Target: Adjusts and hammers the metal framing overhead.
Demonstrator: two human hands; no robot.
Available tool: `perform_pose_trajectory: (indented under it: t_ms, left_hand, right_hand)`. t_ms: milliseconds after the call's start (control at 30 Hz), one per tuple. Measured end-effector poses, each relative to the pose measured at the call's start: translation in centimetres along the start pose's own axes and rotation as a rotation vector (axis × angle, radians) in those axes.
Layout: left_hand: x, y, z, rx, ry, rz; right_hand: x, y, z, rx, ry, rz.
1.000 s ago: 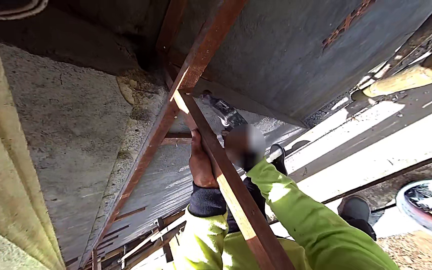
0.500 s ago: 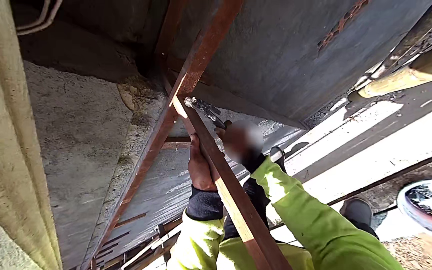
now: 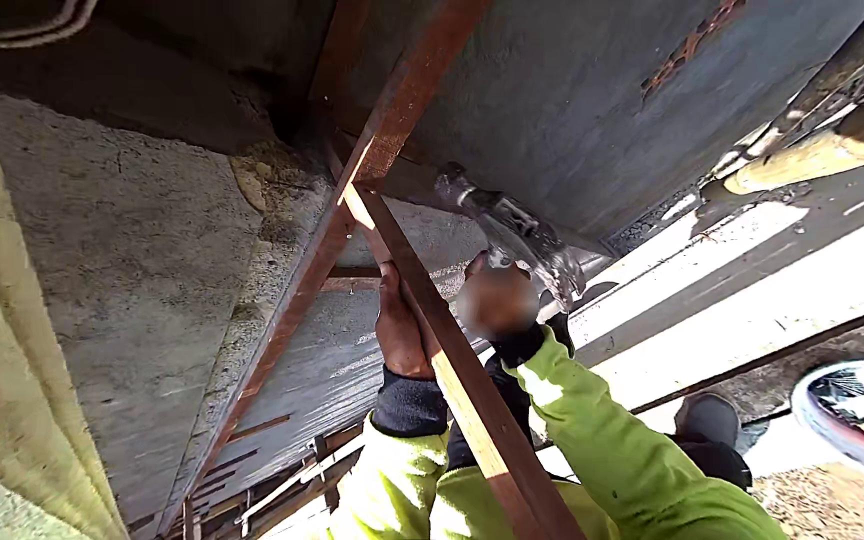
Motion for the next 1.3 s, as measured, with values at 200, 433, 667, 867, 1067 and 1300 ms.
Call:
perform_pose_trajectory:
  t_ms: [200, 433, 667, 867, 1067, 1300]
  left_hand:
    - [0.0, 0.1, 0.2, -0.003, -0.05, 0.027]
    - [-0.4, -0.1, 0.3, -0.025, -0.03, 0.044]
    - [-0.3, -0.1, 0.5, -0.029, -0.087, 0.066]
    - [0.0, 0.1, 0.1, -0.026, -0.063, 0.029]
    - [0.0, 0.0, 0.2, -0.034, -0.136, 0.072]
    - [-0.1, 0.3, 0.3, -0.045, -0.098, 0.067]
  right_hand:
    - [-2.7, -1.1, 2.9, -0.459, 0.513, -0.456]
    - [-1.9, 1.0, 1.2, -0.08, -0.092, -0.026]
    - [-0.8, 1.1, 3.5, -0.28, 0.465, -0.224]
    - [0.2, 0.2, 0.3, -0.038, -0.273, 0.08]
    - [-3.8, -1.7, 3.9, -0.44, 0.541, -0.441]
    - [-1.4, 1.3, 0.8, 0.036, -0.277, 0.037]
Point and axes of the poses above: each hand's wrist, its own y-axis away from the middle knuckle, its own x-axis out of the back of the hand, z = x × y, the point moved 3 cm from there along -y, towards the middle knuckle, and after that the axes turned 13 degrees about -x, right-handed, at the moved point
